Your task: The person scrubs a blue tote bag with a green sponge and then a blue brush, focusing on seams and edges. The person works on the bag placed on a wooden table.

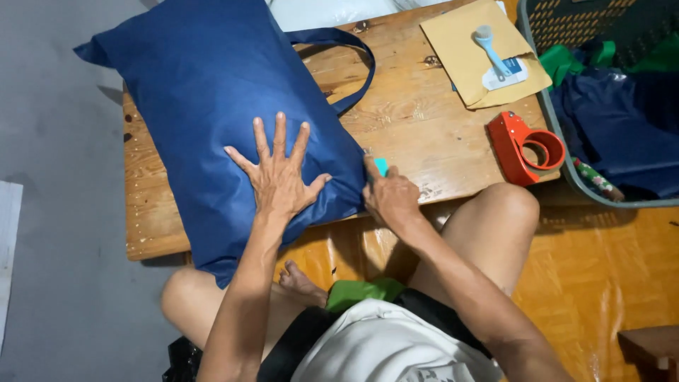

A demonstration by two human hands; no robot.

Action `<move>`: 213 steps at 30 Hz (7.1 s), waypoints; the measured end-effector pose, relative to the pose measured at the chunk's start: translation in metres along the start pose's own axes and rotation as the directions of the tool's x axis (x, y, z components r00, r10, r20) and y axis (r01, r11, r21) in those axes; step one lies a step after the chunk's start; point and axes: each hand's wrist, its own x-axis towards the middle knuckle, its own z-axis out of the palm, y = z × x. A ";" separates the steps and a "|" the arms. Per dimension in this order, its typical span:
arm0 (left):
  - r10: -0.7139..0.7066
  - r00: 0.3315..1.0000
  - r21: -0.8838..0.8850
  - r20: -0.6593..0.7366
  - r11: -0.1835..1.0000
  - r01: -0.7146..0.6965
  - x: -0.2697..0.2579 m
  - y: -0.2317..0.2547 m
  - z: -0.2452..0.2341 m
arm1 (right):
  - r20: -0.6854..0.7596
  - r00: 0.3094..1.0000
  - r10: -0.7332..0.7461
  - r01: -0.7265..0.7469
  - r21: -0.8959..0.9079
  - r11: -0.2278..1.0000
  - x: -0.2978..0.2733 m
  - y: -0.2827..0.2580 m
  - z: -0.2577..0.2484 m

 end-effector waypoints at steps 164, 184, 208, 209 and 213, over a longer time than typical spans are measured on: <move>-0.698 0.712 -0.687 0.074 0.482 0.544 -0.080 -0.161 -0.013 | -0.557 0.819 0.141 -0.101 0.102 0.990 0.231 0.182 -0.109; -0.709 0.637 -0.871 0.303 0.065 0.487 -0.046 -0.174 0.051 | -0.069 0.994 0.081 0.053 0.981 0.187 0.164 -0.010 0.007; -0.633 0.646 -0.766 0.426 0.129 0.630 0.044 -0.050 0.023 | -0.514 0.851 0.109 0.301 0.647 0.701 0.167 0.087 -0.050; -0.610 0.653 -0.724 0.449 0.180 0.666 0.043 -0.042 -0.005 | -0.500 0.853 0.147 0.263 0.658 0.706 0.164 0.093 -0.043; -0.582 0.620 -0.653 0.526 0.190 0.733 -0.012 -0.050 -0.005 | -0.576 0.803 0.150 0.334 0.645 0.688 0.098 0.064 -0.080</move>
